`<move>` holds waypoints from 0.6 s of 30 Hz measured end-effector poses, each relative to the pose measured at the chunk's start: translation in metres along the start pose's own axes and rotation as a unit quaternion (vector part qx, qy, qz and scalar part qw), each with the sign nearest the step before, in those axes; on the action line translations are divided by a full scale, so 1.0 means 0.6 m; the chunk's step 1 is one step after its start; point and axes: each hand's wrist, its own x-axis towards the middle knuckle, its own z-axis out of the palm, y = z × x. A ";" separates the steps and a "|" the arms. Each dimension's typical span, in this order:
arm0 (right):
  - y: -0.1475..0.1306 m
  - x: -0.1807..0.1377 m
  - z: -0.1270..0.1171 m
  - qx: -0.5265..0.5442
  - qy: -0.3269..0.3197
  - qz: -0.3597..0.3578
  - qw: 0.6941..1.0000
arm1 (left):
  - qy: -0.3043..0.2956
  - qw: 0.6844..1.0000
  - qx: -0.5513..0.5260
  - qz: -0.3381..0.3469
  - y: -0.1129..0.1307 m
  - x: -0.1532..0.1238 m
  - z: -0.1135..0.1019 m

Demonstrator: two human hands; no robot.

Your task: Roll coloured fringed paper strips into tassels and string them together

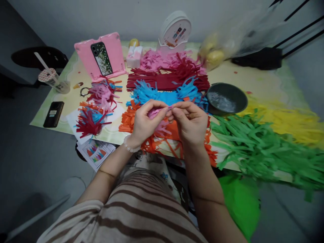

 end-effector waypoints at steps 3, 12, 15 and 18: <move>0.001 0.000 0.002 -0.031 -0.002 -0.025 0.999 | -0.014 0.999 0.033 0.040 -0.004 -0.001 -0.006; 0.004 0.010 -0.016 -0.128 -0.050 -0.038 0.990 | -0.079 0.977 0.165 0.114 -0.009 0.009 -0.030; 0.002 0.009 -0.020 -0.118 -0.054 -0.037 0.991 | -0.110 0.970 0.187 0.111 -0.007 0.012 -0.037; 0.002 0.006 -0.021 -0.140 -0.052 -0.042 0.988 | -0.133 0.960 0.215 0.117 -0.002 0.012 -0.041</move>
